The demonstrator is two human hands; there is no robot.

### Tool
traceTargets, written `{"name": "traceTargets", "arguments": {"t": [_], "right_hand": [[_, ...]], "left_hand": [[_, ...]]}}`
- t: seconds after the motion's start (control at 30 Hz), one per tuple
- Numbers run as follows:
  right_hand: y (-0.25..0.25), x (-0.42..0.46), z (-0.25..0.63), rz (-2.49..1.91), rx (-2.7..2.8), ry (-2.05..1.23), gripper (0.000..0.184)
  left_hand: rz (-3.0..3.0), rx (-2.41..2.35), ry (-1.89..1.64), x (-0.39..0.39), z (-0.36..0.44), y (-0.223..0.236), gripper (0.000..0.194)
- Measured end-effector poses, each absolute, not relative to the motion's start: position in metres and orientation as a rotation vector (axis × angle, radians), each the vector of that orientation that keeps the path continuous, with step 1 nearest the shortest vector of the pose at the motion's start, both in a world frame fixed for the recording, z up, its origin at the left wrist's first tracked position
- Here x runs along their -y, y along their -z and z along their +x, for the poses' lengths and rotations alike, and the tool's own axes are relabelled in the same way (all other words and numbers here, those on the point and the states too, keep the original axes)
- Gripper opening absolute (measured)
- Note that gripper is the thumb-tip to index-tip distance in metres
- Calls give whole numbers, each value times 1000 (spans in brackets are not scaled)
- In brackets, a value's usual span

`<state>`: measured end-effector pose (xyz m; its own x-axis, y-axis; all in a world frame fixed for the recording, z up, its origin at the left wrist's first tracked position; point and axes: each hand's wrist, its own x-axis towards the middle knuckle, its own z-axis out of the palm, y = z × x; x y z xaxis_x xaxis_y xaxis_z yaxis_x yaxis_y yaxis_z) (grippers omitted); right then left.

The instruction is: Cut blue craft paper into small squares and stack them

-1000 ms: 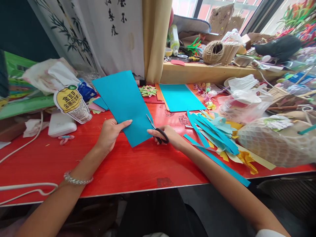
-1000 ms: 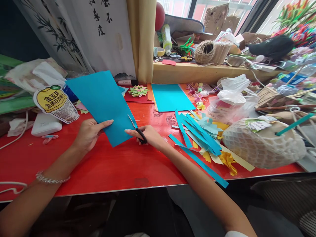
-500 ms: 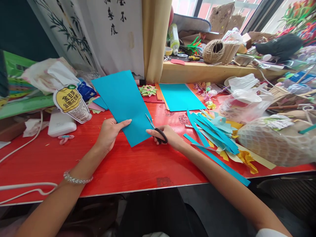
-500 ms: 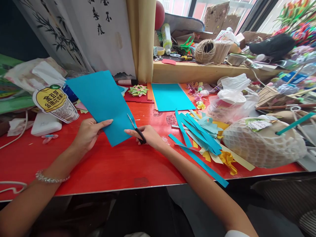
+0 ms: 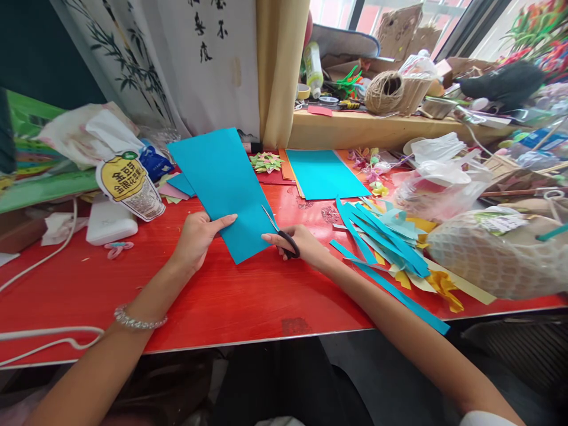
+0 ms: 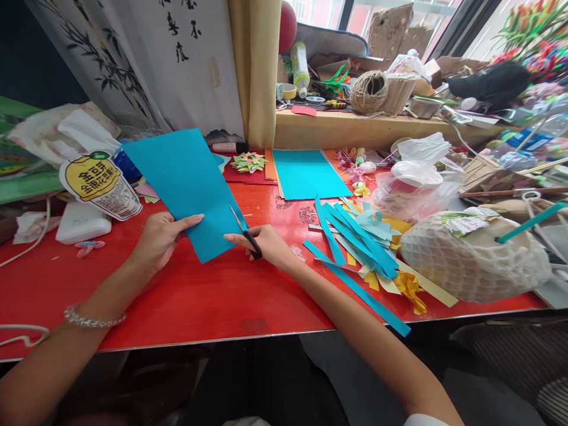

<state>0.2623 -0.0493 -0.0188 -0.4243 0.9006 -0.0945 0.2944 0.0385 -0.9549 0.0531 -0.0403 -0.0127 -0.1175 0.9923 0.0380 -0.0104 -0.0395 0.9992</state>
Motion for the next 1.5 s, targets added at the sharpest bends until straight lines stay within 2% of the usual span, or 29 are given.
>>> {"name": "traceTargets", "arguments": {"t": [0.4, 0.63, 1.5], "right_hand": [[18, 49, 260, -1295, 1626, -1517, 46], [19, 50, 260, -1271, 1660, -1475, 47], [21, 51, 258, -1218, 1524, -1554, 44]], "left_hand": [[1149, -1195, -1257, 42, 56, 12, 38], [1139, -1200, -1254, 42, 58, 10, 34], [1131, -1177, -1155, 45, 59, 9, 41]]}}
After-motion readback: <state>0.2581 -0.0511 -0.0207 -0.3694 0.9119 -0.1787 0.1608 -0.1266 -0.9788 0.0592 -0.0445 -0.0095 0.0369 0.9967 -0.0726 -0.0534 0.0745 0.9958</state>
